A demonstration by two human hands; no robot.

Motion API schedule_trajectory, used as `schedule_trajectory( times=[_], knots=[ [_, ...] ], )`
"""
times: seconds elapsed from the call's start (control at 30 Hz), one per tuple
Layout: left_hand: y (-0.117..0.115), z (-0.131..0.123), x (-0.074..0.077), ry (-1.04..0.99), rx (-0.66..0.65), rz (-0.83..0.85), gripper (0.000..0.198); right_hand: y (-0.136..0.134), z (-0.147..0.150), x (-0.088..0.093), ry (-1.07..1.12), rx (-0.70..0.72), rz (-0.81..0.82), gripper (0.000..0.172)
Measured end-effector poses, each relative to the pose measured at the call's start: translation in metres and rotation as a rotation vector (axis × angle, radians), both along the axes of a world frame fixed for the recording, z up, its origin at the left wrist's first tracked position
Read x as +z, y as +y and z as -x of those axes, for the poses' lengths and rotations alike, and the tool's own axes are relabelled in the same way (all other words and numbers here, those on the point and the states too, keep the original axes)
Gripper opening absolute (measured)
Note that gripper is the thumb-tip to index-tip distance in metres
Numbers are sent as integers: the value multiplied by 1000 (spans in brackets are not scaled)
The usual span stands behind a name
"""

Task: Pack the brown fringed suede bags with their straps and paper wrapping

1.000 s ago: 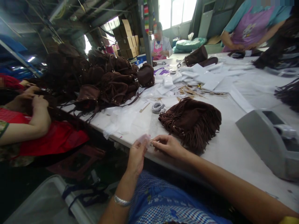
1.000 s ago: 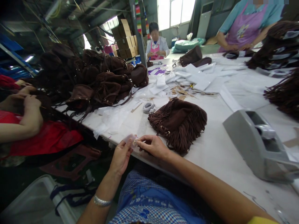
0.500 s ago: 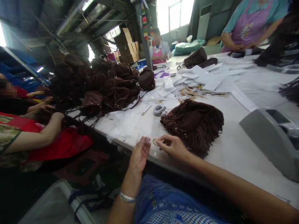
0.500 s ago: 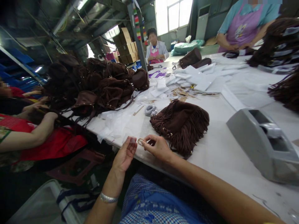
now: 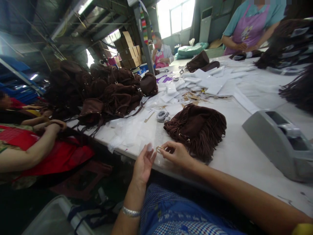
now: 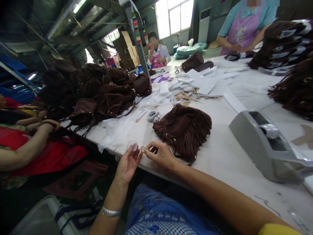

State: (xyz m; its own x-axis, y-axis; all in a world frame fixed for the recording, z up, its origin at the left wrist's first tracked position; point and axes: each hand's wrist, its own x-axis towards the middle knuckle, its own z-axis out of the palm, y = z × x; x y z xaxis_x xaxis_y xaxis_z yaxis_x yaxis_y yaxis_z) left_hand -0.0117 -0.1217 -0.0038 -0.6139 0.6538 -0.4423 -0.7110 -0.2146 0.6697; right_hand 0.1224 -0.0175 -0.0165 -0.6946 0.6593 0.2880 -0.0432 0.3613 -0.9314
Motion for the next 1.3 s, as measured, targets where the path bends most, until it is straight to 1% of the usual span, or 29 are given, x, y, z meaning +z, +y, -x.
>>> schedule_trajectory(
  times=[0.07,0.17,0.23,0.47,0.63,0.8,0.97,1.1,1.2,1.3],
  knots=[
    [0,3,0,53,23,-10,13,0,-1,1,-6,3,4,24],
    [0,7,-1,145,36,-6,23,0,-1,1,-16,22,20,25],
    [0,10,-2,169,38,11,23,0,-1,1,-18,30,28,26],
    [0,11,-3,132,30,28,10,0,-1,1,-3,15,28,25],
    [0,10,-4,70,24,36,8,0,0,-1,12,-2,35,25],
    [0,7,-5,29,-15,39,5,0,-1,1,51,-32,7,20],
    [0,-1,-4,66,-42,53,5,0,-2,1,87,-40,-24,19],
    [-1,-4,-2,119,-59,48,10,0,-2,0,72,-58,-39,17],
    [-1,-4,-1,140,-54,58,10,-1,-1,1,59,-67,-32,16],
    [0,-4,-2,147,-33,62,7,0,-1,0,64,-62,-28,17]
  ],
)
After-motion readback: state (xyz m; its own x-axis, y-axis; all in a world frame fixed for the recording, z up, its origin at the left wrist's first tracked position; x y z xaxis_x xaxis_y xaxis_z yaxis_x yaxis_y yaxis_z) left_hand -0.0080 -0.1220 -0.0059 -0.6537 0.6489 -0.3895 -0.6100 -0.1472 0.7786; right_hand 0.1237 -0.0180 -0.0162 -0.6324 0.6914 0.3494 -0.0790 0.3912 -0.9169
